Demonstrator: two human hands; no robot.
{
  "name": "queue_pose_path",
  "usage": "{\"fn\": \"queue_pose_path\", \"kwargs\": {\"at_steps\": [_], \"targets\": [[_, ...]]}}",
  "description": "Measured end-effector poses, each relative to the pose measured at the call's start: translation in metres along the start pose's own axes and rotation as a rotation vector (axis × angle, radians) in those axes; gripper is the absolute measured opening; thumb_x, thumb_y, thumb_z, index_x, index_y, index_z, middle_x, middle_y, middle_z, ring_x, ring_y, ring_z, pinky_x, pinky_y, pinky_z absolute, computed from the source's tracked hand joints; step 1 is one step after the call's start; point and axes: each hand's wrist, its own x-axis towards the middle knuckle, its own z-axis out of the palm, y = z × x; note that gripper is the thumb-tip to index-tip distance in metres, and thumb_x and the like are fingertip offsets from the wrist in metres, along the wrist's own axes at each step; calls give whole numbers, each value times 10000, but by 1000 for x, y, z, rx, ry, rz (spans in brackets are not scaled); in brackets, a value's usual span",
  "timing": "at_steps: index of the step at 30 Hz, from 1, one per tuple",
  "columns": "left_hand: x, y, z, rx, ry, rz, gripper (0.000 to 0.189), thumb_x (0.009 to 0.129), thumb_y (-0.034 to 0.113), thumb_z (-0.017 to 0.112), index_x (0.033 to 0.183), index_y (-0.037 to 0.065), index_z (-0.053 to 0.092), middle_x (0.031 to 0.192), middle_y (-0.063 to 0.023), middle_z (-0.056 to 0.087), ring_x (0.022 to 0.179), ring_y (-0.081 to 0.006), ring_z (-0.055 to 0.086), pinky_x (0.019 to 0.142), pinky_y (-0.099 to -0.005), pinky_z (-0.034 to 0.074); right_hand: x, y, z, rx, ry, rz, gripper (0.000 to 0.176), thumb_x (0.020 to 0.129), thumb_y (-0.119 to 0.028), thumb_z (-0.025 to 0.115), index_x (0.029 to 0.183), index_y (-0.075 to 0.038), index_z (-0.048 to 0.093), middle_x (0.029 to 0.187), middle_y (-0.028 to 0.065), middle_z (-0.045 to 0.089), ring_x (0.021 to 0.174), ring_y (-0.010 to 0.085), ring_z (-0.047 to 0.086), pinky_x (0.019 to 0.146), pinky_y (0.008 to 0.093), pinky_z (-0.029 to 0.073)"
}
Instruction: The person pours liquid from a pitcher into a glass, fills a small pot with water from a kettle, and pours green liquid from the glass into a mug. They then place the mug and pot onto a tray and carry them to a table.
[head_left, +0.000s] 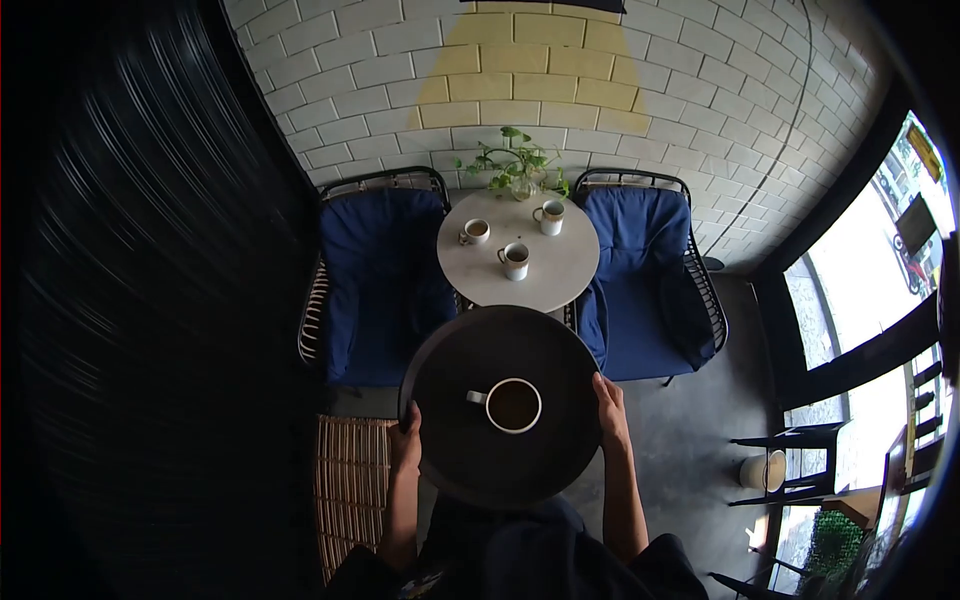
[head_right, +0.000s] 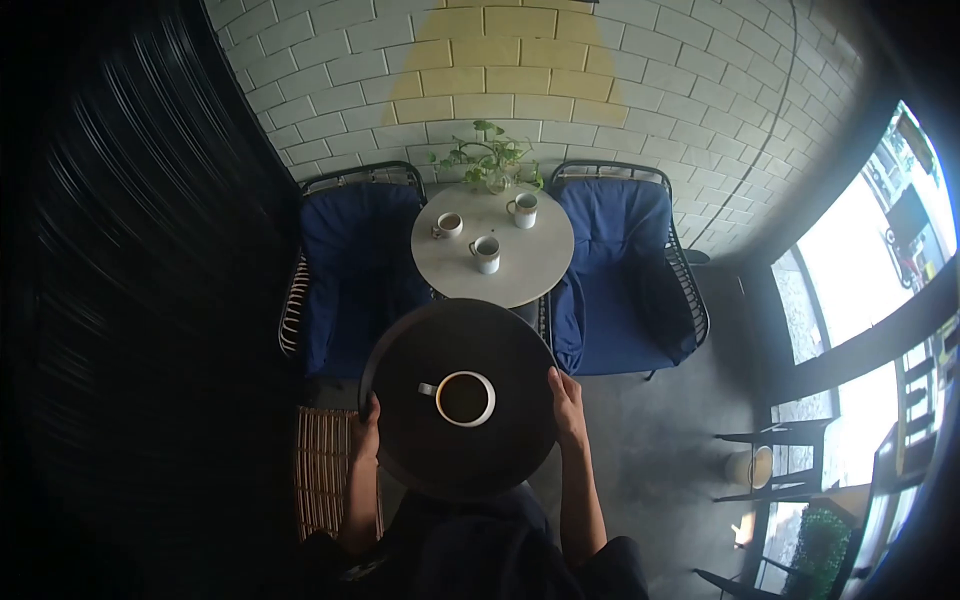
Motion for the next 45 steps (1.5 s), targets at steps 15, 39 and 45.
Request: {"fn": "queue_pose_path", "kwargs": {"at_steps": [15, 39, 45], "targets": [[110, 70, 70, -179, 217, -264, 710, 865, 491, 605, 1255, -84, 462, 1282, -188, 502, 1193, -258, 479, 998, -344, 383, 164, 0, 23, 82, 14, 295, 607, 950, -409, 497, 1352, 31, 385, 1391, 121, 410, 1298, 197, 354, 1071, 306, 273], [267, 71, 127, -321, 268, -383, 701, 868, 480, 606, 1197, -118, 445, 1199, -202, 519, 1061, -257, 553, 898, -351, 469, 423, -3, 32, -457, 89, 59, 574, 795, -277, 728, 1246, -29, 475, 1020, 149, 572, 805, 197, 610, 656, 292, 516], [253, 90, 145, -406, 434, -346, 700, 884, 433, 605, 1244, -137, 416, 1224, -210, 510, 1075, -261, 550, 877, -335, 484, 510, 66, 23, -973, 41, -345, 991, 594, -215, 835, 1408, -86, 283, 1183, 220, 443, 1108, 380, 463, 940, 439, 418]]}}
